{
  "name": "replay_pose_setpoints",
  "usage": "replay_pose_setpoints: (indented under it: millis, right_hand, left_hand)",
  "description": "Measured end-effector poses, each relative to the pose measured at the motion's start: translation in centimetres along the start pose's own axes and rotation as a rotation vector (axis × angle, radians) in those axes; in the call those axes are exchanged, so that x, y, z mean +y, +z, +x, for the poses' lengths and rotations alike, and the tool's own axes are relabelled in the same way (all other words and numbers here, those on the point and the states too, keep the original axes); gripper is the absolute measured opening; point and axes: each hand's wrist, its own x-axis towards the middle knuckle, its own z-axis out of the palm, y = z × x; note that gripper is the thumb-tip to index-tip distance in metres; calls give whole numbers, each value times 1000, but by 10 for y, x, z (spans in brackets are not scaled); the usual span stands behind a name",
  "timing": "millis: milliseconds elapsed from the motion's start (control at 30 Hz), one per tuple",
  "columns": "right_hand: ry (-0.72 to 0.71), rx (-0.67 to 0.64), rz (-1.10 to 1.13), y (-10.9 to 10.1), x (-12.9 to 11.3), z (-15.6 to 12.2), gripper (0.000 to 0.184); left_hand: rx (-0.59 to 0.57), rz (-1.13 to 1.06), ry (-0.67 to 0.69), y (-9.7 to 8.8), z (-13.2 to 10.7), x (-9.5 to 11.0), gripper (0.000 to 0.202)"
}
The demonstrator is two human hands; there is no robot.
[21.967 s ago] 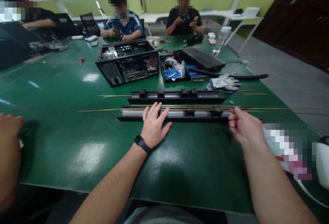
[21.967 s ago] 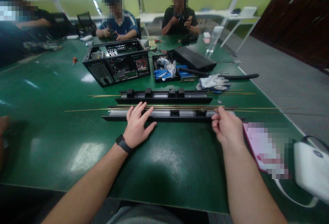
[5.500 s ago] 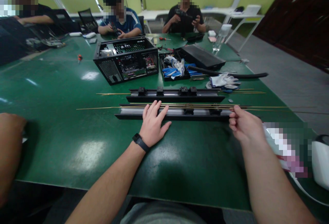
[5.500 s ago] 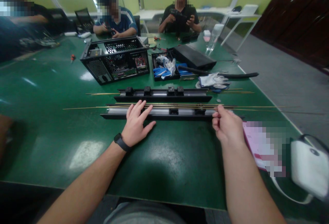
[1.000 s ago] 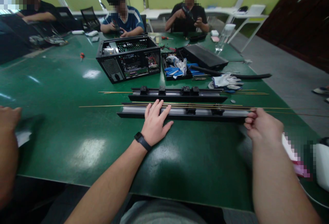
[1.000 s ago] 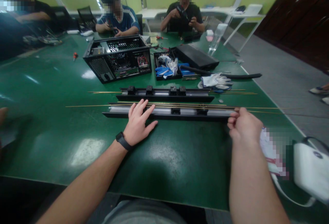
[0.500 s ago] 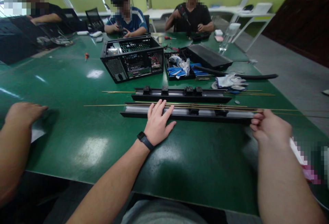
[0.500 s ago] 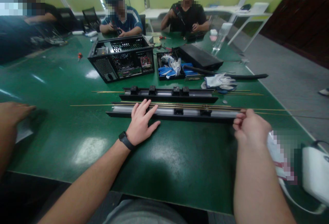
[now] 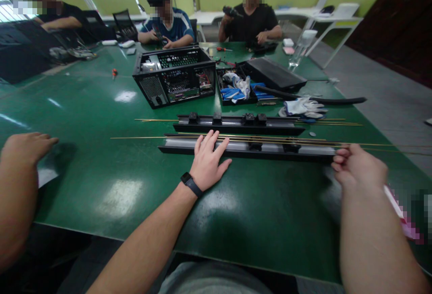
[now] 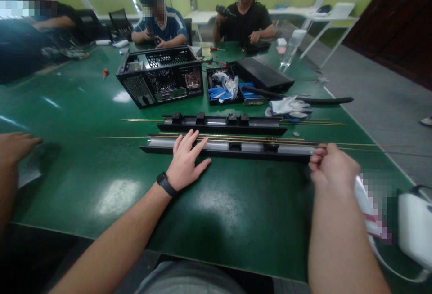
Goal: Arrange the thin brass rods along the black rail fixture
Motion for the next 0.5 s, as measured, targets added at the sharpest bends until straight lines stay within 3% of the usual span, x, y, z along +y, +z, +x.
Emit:
replay_pose_setpoints:
  millis: [500]
  right_hand:
    - [1, 61, -5, 5, -4, -4, 39]
  left_hand:
    - [-5, 2, -2, -1, 1, 2, 66]
